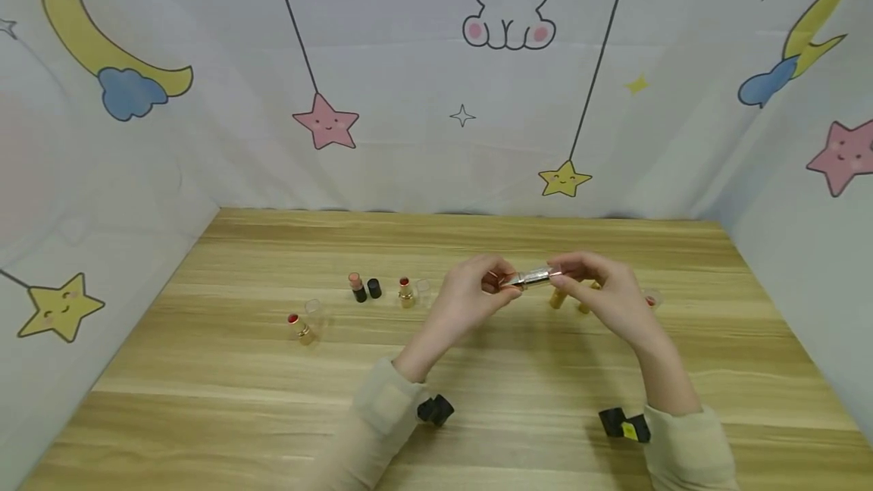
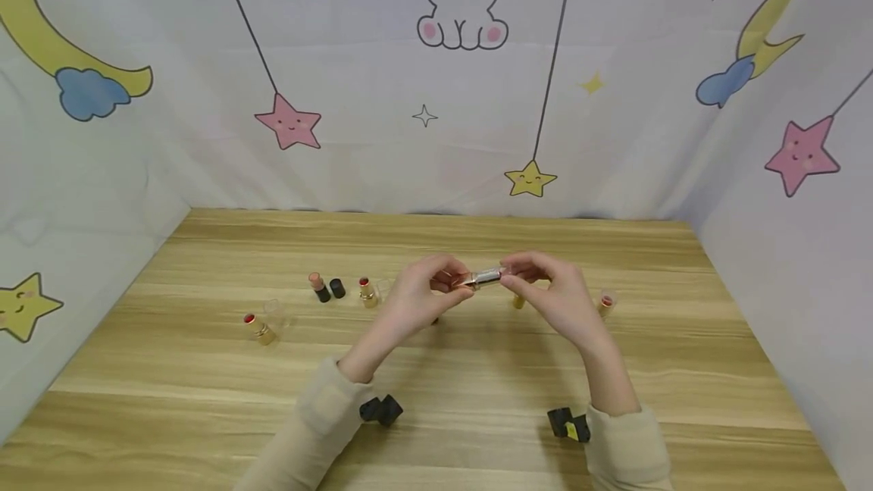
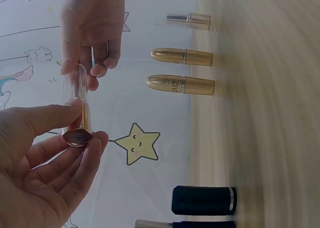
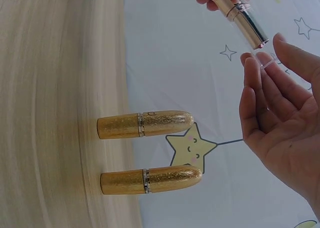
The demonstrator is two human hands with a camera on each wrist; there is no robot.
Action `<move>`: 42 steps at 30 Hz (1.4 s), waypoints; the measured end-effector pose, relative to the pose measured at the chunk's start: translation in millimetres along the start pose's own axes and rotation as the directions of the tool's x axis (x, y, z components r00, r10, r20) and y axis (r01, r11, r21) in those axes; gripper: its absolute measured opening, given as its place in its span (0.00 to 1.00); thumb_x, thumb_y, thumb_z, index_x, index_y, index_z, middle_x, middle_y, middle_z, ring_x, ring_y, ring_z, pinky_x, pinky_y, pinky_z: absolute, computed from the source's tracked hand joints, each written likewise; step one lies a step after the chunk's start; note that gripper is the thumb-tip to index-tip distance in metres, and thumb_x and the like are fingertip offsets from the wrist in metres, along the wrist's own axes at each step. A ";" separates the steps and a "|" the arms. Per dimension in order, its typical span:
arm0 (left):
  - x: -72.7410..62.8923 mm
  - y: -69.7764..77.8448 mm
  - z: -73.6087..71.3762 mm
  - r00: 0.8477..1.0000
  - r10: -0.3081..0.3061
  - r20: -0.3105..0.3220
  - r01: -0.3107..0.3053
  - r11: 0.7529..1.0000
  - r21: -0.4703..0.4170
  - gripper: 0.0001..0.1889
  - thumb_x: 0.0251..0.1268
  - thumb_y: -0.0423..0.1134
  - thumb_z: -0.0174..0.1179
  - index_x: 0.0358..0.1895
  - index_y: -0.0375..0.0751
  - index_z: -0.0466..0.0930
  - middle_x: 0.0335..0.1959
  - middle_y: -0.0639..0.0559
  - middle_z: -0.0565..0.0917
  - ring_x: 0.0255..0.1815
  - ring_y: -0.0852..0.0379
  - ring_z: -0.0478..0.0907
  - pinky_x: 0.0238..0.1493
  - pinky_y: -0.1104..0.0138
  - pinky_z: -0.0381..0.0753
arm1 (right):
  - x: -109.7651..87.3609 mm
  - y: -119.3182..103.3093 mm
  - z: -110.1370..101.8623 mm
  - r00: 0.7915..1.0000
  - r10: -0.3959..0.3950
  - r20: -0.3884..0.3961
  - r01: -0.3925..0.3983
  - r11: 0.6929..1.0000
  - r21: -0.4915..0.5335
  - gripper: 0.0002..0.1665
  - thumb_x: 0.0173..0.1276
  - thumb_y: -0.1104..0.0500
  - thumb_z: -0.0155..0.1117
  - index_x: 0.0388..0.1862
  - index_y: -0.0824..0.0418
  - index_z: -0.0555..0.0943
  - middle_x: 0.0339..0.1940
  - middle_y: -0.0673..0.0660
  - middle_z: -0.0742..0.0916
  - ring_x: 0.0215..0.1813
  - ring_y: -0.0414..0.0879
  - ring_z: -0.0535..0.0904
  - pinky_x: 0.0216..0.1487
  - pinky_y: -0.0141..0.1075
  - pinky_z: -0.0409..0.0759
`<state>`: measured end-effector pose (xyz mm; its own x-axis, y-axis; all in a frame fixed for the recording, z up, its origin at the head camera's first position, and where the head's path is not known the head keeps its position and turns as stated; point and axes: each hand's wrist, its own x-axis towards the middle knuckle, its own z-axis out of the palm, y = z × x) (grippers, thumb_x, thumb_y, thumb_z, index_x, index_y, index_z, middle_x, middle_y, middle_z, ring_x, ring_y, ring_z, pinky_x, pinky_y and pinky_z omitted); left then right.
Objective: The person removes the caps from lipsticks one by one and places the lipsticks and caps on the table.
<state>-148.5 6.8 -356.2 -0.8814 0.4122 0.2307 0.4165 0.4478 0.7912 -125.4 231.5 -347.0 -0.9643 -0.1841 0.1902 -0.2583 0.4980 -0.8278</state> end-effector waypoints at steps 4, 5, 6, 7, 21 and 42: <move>-0.5 0.0 -1.1 1.000 0.001 -0.010 -0.001 1.000 -0.017 0.09 0.58 0.39 0.67 0.40 0.41 0.81 0.36 0.51 0.83 0.35 0.61 0.81 0.37 0.78 0.79 | -1.1 2.2 -1.1 1.000 -0.009 -0.022 0.010 1.000 0.003 0.16 0.68 0.52 0.62 0.53 0.54 0.81 0.35 0.44 0.86 0.36 0.37 0.81 0.27 0.35 0.79; -0.6 -0.4 -1.5 1.000 -0.002 -0.016 0.002 1.000 -0.022 0.09 0.58 0.38 0.67 0.40 0.41 0.81 0.36 0.51 0.83 0.35 0.61 0.81 0.37 0.78 0.79 | -1.5 2.8 -1.9 0.999 -0.014 -0.039 0.014 1.000 0.004 0.16 0.68 0.53 0.63 0.52 0.56 0.81 0.36 0.43 0.86 0.36 0.36 0.81 0.29 0.34 0.79; -0.7 -0.9 -2.0 1.000 -0.004 -0.020 0.003 1.000 -0.025 0.09 0.57 0.38 0.68 0.40 0.41 0.81 0.35 0.50 0.84 0.35 0.61 0.81 0.37 0.78 0.79 | -1.8 3.4 -2.8 0.998 -0.021 -0.058 0.021 1.000 0.002 0.16 0.68 0.54 0.63 0.52 0.57 0.81 0.36 0.42 0.86 0.37 0.35 0.80 0.30 0.32 0.79; -0.8 -1.4 -2.7 1.000 -0.006 -0.025 0.005 1.000 -0.026 0.09 0.57 0.38 0.68 0.40 0.41 0.82 0.35 0.50 0.84 0.35 0.60 0.81 0.37 0.78 0.79 | -2.1 3.8 -3.9 0.997 -0.027 -0.078 0.027 1.000 0.001 0.16 0.68 0.55 0.63 0.52 0.58 0.81 0.37 0.40 0.85 0.38 0.34 0.80 0.33 0.31 0.78; -1.0 -7.3 -9.9 0.997 0.011 -0.072 -0.011 1.000 -0.002 0.09 0.57 0.37 0.68 0.39 0.40 0.81 0.34 0.49 0.84 0.34 0.58 0.83 0.36 0.77 0.79 | -5.7 3.5 -15.6 0.987 -0.057 -0.151 0.056 0.998 -0.010 0.15 0.67 0.59 0.63 0.52 0.62 0.81 0.37 0.34 0.84 0.42 0.31 0.78 0.43 0.23 0.73; 14.8 -13.3 3.3 0.993 -0.091 -0.071 0.078 0.984 -0.163 0.11 0.53 0.29 0.63 0.40 0.37 0.73 0.45 0.44 0.79 0.47 0.49 0.83 0.41 0.74 0.82 | 1.5 8.5 4.1 0.975 -0.153 -0.163 0.100 0.950 -0.294 0.16 0.64 0.55 0.67 0.50 0.57 0.83 0.39 0.52 0.87 0.41 0.32 0.77 0.38 0.31 0.75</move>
<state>-166.3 9.5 -365.2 -0.9292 0.3126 0.1974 0.3043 0.3434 0.8885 -128.9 231.9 -355.9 -0.9099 -0.1172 0.3979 -0.3586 0.7044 -0.6125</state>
